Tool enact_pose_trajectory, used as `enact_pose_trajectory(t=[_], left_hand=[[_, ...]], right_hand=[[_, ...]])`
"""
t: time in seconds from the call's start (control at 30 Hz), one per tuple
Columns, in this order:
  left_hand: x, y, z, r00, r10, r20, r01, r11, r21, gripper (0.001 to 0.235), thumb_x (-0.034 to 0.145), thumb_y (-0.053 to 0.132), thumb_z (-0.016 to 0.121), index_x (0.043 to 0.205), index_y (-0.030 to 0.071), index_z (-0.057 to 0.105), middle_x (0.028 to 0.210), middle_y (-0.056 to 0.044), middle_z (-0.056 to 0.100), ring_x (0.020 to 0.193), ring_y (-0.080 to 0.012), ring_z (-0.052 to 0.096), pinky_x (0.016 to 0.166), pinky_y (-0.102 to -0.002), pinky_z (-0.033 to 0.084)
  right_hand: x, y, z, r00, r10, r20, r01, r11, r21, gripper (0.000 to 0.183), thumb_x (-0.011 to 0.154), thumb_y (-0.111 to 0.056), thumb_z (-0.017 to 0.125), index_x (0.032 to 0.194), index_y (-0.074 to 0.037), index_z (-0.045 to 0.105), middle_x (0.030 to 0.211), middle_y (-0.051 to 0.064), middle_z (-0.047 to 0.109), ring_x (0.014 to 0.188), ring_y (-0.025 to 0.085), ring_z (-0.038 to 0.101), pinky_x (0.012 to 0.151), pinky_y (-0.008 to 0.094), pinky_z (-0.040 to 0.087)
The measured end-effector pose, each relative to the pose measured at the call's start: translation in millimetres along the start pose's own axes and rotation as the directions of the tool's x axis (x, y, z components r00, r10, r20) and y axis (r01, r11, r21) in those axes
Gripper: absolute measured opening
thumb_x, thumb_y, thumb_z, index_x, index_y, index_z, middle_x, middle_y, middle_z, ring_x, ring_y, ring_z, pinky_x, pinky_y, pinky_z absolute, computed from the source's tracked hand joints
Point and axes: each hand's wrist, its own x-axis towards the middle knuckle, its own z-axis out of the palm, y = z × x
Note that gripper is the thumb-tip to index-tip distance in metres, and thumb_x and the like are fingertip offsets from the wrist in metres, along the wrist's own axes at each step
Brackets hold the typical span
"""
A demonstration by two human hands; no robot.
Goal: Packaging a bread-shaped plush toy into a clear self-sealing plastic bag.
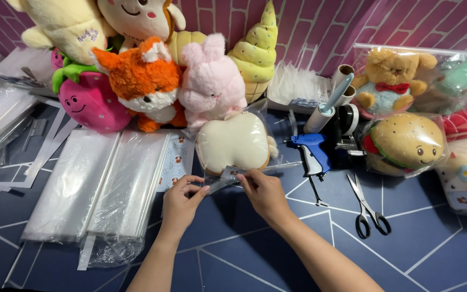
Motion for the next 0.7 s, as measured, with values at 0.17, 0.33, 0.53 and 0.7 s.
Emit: enact_pose_trajectory(t=[0.17, 0.33, 0.53, 0.7], left_hand=[[-6, 6, 0, 0.998, 0.062, -0.031, -0.059, 0.995, 0.075, 0.014, 0.089, 0.027, 0.08, 0.099, 0.018, 0.075, 0.076, -0.004, 0.081, 0.07, -0.0189, 0.076, 0.066, -0.03, 0.062], [-11, 20, 0, 0.963, 0.259, -0.076, -0.219, 0.915, 0.338, 0.02, 0.092, 0.033, 0.076, 0.099, 0.014, 0.074, 0.083, -0.008, 0.081, 0.082, -0.0292, 0.077, 0.069, -0.038, 0.065], [-8, 31, 10, 0.986, 0.16, -0.049, -0.103, 0.812, 0.574, 0.047, 0.085, 0.06, 0.074, 0.097, 0.017, 0.061, 0.075, -0.004, 0.077, 0.085, -0.0297, 0.077, 0.081, -0.046, 0.06], [-2, 45, 10, 0.98, 0.196, -0.032, -0.11, 0.673, 0.732, 0.05, 0.085, 0.066, 0.07, 0.098, 0.02, 0.056, 0.069, 0.0, 0.076, 0.086, -0.0272, 0.077, 0.088, -0.045, 0.053]], right_hand=[[-9, 39, -50, 0.976, -0.126, -0.178, 0.108, 0.988, -0.109, 0.017, 0.095, -0.028, 0.073, 0.083, -0.016, 0.074, 0.05, 0.003, 0.066, 0.049, 0.023, 0.068, 0.051, 0.03, 0.054], [-3, 75, -93, 0.887, -0.302, -0.349, 0.225, 0.943, -0.243, 0.015, 0.092, -0.023, 0.079, 0.098, -0.013, 0.07, 0.085, 0.0, 0.065, 0.086, 0.022, 0.067, 0.077, 0.032, 0.056], [-1, 84, -90, 0.967, -0.245, -0.074, 0.233, 0.962, -0.143, 0.03, 0.087, -0.024, 0.08, 0.112, -0.012, 0.07, 0.097, 0.005, 0.065, 0.103, 0.028, 0.067, 0.092, 0.042, 0.056], [-2, 84, -81, 0.983, -0.173, -0.064, 0.165, 0.98, -0.111, 0.016, 0.087, -0.014, 0.077, 0.102, -0.015, 0.072, 0.085, 0.002, 0.067, 0.093, 0.025, 0.07, 0.085, 0.039, 0.058]])
